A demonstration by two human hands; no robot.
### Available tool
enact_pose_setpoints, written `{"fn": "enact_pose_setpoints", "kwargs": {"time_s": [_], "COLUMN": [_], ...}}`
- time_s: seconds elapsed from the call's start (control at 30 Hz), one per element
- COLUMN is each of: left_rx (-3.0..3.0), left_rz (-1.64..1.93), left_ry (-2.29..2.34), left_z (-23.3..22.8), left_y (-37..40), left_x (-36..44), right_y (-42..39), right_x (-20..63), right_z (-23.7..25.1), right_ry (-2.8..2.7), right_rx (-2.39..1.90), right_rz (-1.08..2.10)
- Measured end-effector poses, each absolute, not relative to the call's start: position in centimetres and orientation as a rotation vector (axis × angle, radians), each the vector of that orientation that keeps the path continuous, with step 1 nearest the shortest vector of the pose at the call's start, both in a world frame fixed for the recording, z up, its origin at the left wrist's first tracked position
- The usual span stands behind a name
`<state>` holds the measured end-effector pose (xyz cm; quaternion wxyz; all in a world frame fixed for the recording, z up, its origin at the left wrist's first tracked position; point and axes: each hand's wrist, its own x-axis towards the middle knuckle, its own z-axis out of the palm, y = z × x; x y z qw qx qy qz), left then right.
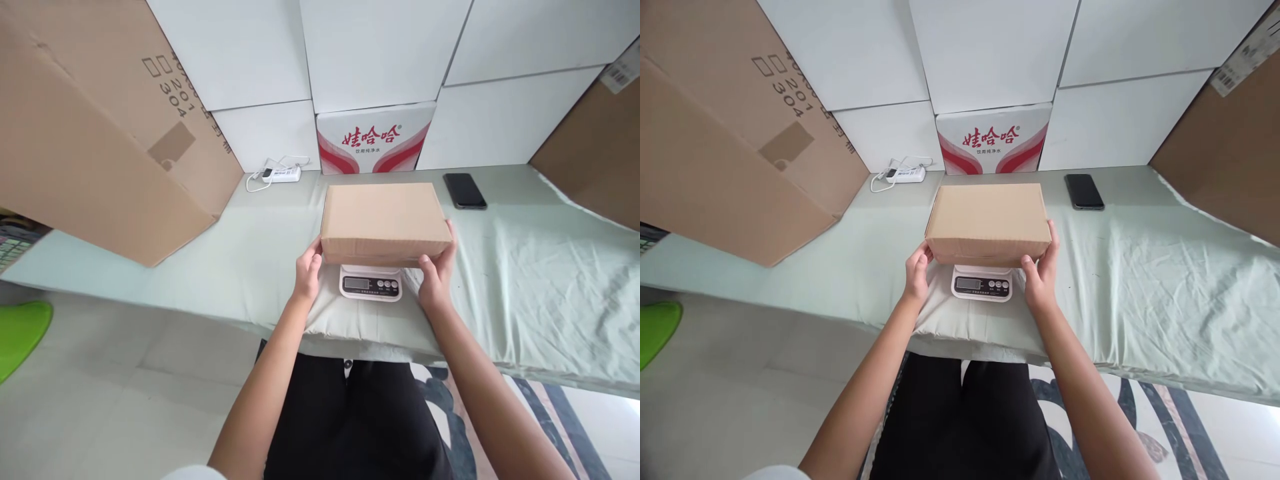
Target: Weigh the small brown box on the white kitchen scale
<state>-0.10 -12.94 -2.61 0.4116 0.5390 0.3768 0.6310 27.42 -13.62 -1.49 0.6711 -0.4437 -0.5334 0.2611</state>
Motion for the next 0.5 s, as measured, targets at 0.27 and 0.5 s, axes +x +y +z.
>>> {"fn": "enact_pose_setpoints", "kwargs": {"time_s": [0.27, 0.5], "left_rx": [1.367, 1.247], "left_rz": [1.641, 1.684], "left_ry": [0.958, 0.991], "left_z": [-2.9, -3.4], "left_y": [-12.9, -11.9], "left_x": [-0.2, -0.3], "right_y": [-13.1, -12.3], "right_x": [28.1, 28.0], "right_z": [-2.5, -1.5], "right_ry": [-1.099, -0.907], "right_rx": [-0.946, -0.949], "right_rz": [0.505, 0.516]}}
